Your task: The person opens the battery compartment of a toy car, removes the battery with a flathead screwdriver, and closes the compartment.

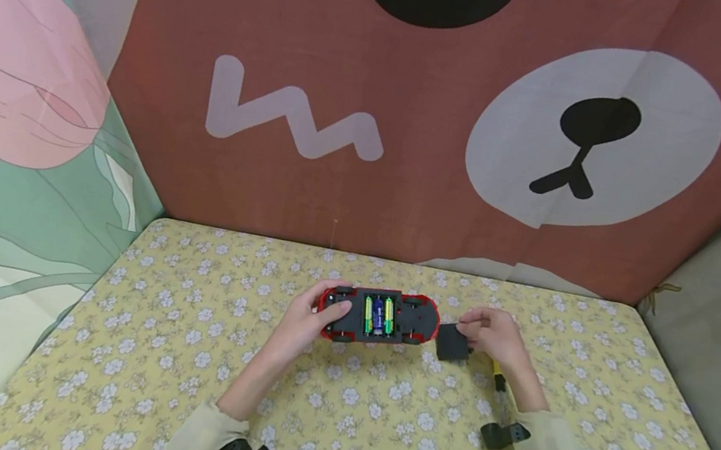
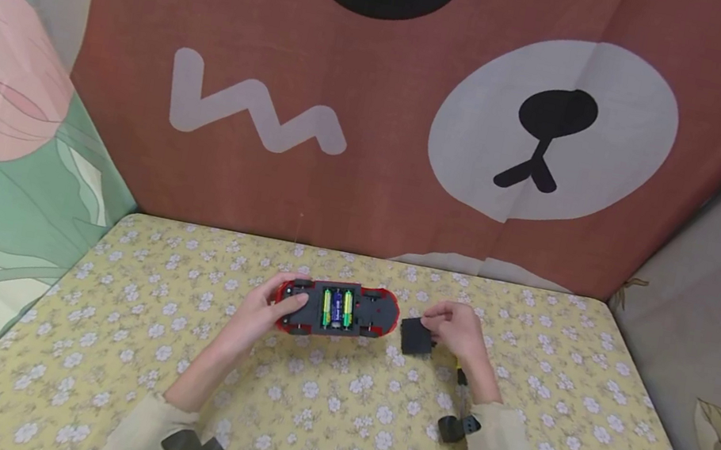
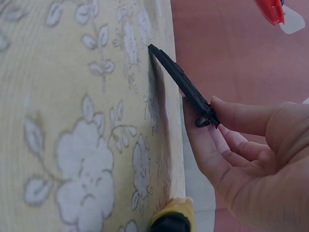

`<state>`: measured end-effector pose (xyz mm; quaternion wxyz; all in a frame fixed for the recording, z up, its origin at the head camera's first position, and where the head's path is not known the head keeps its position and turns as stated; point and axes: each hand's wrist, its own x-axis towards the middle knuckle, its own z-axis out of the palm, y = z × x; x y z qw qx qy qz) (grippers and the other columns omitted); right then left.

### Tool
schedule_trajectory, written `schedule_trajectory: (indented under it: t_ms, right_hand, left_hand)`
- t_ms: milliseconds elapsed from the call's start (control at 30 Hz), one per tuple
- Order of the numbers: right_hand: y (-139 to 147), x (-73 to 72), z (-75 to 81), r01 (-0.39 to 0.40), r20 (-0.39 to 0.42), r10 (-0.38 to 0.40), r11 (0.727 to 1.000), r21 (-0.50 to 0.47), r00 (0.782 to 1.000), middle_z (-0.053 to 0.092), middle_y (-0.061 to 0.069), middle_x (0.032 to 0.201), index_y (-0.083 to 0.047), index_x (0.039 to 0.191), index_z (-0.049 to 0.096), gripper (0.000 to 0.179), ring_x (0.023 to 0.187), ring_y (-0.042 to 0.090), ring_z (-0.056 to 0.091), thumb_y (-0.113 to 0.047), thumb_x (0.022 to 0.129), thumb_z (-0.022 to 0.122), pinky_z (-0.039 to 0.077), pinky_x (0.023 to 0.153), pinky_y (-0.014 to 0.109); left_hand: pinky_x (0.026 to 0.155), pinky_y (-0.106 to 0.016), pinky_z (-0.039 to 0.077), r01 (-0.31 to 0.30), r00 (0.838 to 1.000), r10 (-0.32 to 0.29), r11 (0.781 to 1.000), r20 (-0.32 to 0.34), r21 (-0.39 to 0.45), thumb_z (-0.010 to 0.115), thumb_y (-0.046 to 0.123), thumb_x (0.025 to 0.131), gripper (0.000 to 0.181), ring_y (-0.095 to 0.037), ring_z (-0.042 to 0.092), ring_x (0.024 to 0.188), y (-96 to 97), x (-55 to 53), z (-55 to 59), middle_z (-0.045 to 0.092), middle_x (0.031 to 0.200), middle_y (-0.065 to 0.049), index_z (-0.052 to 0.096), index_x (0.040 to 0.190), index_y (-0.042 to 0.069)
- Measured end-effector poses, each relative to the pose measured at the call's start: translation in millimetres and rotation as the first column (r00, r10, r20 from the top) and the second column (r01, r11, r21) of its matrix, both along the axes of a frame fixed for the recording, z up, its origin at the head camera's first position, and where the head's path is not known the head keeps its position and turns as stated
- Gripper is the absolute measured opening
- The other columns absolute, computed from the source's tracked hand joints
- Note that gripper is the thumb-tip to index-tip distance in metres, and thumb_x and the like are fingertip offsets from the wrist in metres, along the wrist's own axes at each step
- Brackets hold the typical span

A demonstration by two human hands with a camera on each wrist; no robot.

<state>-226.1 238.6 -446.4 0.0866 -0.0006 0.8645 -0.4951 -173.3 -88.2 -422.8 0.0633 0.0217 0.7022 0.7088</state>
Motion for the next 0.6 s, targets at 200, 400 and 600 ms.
schedule_trajectory:
  t_ms: [200, 400, 600]
  right_hand:
    - [-0.3, -1.9, -4.8, 0.017, -0.023, -0.016, 0.998, 0.061, 1.000, 0.071, 0.024, 0.105, 0.008, 0.107, 0.068, 0.016, 0.083, 0.026, 0.070, -0.005, 0.099, 0.068, 0.060, 0.075, 0.040]
    - [0.7, -4.3, -8.2, 0.018, -0.042, -0.012, 0.990, 0.138, 0.999, 0.072, 0.021, 0.096, 0.008, 0.102, 0.069, 0.012, 0.077, 0.024, 0.070, -0.004, 0.098, 0.068, 0.060, 0.069, 0.037]
    - [-0.1, -2.6, -7.0, -0.008, -0.085, 0.030, 0.971, 0.239, 0.996, 0.071, 0.016, 0.086, 0.007, 0.098, 0.070, 0.009, 0.069, 0.021, 0.068, -0.003, 0.098, 0.069, 0.058, 0.063, 0.037]
  left_hand:
    - [0.079, -0.030, 0.058, -0.010, 1.000, 0.010, 1.000, 0.005, 0.007, 0.067, 0.018, 0.103, 0.041, -0.023, 0.069, 0.102, -0.6, -0.3, -0.8, 0.062, 0.133, -0.018, 0.061, 0.142, 0.010]
    - [0.079, -0.029, 0.057, -0.011, 1.000, 0.011, 1.000, 0.004, 0.008, 0.067, 0.018, 0.102, 0.044, -0.024, 0.069, 0.103, -1.5, -0.1, 0.4, 0.062, 0.134, -0.018, 0.059, 0.144, 0.007]
    - [0.078, -0.029, 0.057, -0.019, 1.000, 0.019, 1.000, -0.005, -0.017, 0.067, 0.020, 0.102, 0.042, -0.023, 0.068, 0.102, -0.5, -0.1, 0.5, 0.063, 0.133, -0.017, 0.061, 0.142, 0.009]
